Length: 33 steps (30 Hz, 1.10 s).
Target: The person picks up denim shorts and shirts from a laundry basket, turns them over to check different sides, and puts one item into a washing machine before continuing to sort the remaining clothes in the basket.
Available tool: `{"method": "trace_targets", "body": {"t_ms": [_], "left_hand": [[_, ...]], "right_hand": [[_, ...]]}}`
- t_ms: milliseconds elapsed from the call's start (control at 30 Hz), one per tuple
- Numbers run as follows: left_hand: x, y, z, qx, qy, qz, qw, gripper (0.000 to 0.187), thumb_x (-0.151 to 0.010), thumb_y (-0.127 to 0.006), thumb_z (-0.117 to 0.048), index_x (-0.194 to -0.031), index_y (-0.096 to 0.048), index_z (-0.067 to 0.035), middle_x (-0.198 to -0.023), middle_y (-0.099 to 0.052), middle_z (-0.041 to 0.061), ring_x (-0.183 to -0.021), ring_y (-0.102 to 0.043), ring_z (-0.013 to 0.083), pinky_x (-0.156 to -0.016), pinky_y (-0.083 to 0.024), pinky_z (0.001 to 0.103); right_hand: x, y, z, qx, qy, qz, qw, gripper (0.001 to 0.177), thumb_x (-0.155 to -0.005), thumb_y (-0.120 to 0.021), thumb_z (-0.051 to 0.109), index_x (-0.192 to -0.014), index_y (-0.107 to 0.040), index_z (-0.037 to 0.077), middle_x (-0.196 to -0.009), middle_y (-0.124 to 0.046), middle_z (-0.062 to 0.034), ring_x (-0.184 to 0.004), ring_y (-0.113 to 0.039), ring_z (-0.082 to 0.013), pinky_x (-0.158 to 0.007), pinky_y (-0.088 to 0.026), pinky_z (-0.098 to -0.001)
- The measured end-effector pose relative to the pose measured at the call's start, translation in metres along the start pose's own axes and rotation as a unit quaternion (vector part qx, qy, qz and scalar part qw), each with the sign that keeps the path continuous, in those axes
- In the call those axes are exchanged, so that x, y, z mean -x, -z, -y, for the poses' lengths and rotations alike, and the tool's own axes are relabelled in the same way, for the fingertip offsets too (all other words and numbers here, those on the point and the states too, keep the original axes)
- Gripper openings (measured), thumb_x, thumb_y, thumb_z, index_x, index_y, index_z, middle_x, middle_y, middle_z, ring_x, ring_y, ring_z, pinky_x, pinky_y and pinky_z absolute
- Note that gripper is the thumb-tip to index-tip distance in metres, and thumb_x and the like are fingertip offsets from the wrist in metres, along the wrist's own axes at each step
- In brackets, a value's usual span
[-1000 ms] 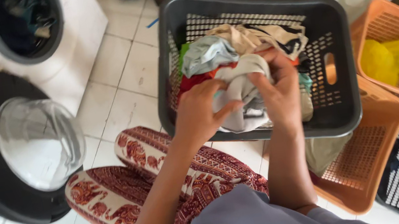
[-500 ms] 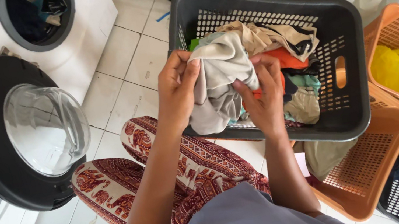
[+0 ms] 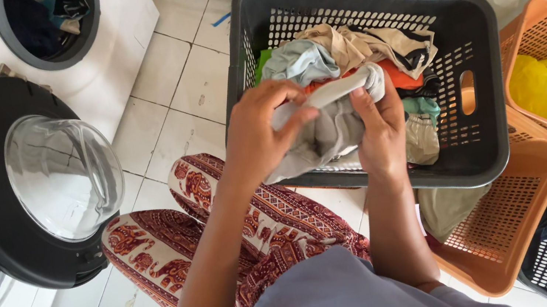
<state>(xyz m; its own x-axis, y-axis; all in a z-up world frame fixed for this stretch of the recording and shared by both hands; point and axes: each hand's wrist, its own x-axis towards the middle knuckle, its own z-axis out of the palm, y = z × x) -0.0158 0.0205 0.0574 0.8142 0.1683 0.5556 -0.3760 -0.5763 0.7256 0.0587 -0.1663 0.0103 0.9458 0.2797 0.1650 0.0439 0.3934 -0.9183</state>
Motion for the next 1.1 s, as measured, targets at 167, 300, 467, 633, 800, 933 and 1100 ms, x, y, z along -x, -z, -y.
{"method": "trace_targets", "body": {"t_ms": [167, 300, 467, 633, 800, 933, 1100], "left_hand": [[0.006, -0.006, 0.038, 0.277, 0.236, 0.080, 0.928, 0.025, -0.106, -0.061, -0.027, -0.099, -0.071, -0.005, -0.079, -0.063, -0.002, -0.069, -0.053, 0.0052, -0.064, -0.045, 0.022], [0.004, -0.030, 0.045, 0.412, 0.254, 0.031, 0.874, 0.031, -0.110, -0.058, -0.029, -0.096, -0.065, -0.002, -0.080, -0.058, -0.003, -0.073, -0.048, 0.0029, -0.066, -0.042, 0.021], [0.006, -0.023, 0.007, 0.153, 0.053, -0.101, 0.982, 0.030, -0.108, -0.062, -0.032, -0.095, -0.065, -0.005, -0.084, -0.065, 0.001, -0.071, -0.059, 0.0119, -0.063, -0.048, 0.028], [0.008, -0.020, -0.020, -0.002, 0.098, 0.031, 0.995, 0.031, -0.101, -0.068, -0.034, -0.096, -0.069, -0.004, -0.088, -0.073, 0.013, -0.079, -0.072, 0.0285, -0.067, -0.055, 0.038], [0.010, -0.024, -0.007, 0.103, 0.078, 0.077, 0.989, 0.035, -0.109, -0.061, -0.027, -0.127, -0.062, 0.002, -0.108, -0.071, 0.018, -0.099, -0.071, 0.0328, -0.081, -0.056, 0.037], [0.012, -0.022, 0.001, 0.218, 0.179, 0.086, 0.956, 0.028, -0.101, -0.067, -0.031, -0.105, -0.062, -0.004, -0.093, -0.075, 0.008, -0.085, -0.073, 0.0142, -0.074, -0.057, 0.030], [0.008, -0.012, -0.008, 0.255, 0.210, 0.049, 0.943, 0.026, -0.101, -0.074, -0.022, -0.099, -0.054, -0.004, -0.085, -0.068, 0.009, -0.079, -0.059, 0.0101, -0.071, -0.048, 0.027]], "right_hand": [[0.002, 0.014, 0.009, -0.074, -0.067, -0.004, 0.995, 0.030, -0.107, -0.061, 0.013, -0.132, -0.059, -0.004, -0.118, -0.069, -0.0113, -0.105, -0.066, -0.0181, -0.094, -0.053, -0.0327], [0.005, 0.016, 0.013, -0.128, -0.085, 0.014, 0.988, 0.037, -0.107, -0.060, 0.014, -0.139, -0.054, -0.004, -0.126, -0.067, -0.0143, -0.113, -0.066, -0.0221, -0.101, -0.053, -0.0361], [0.006, 0.009, 0.016, -0.177, -0.057, -0.002, 0.983, 0.053, -0.105, -0.059, 0.012, -0.154, -0.039, 0.001, -0.138, -0.059, -0.0140, -0.126, -0.060, -0.0246, -0.111, -0.050, -0.0391], [0.008, -0.002, 0.019, -0.171, -0.021, 0.051, 0.984, 0.061, -0.105, -0.060, 0.014, -0.158, -0.032, 0.003, -0.147, -0.054, -0.0128, -0.138, -0.054, -0.0257, -0.122, -0.041, -0.0413], [0.010, -0.003, 0.018, -0.078, -0.018, 0.073, 0.994, 0.064, -0.103, -0.064, 0.011, -0.158, -0.032, 0.000, -0.143, -0.057, -0.0169, -0.134, -0.056, -0.0252, -0.120, -0.040, -0.0393], [0.005, 0.012, 0.020, -0.048, -0.035, 0.072, 0.996, 0.061, -0.101, -0.069, 0.005, -0.152, -0.037, -0.004, -0.131, -0.065, -0.0184, -0.120, -0.065, -0.0260, -0.107, -0.051, -0.0388], [0.000, 0.017, 0.017, -0.002, -0.013, 0.077, 0.997, 0.065, -0.097, -0.075, 0.005, -0.151, -0.041, -0.003, -0.131, -0.067, -0.0173, -0.120, -0.067, -0.0227, -0.108, -0.052, -0.0352]]}}
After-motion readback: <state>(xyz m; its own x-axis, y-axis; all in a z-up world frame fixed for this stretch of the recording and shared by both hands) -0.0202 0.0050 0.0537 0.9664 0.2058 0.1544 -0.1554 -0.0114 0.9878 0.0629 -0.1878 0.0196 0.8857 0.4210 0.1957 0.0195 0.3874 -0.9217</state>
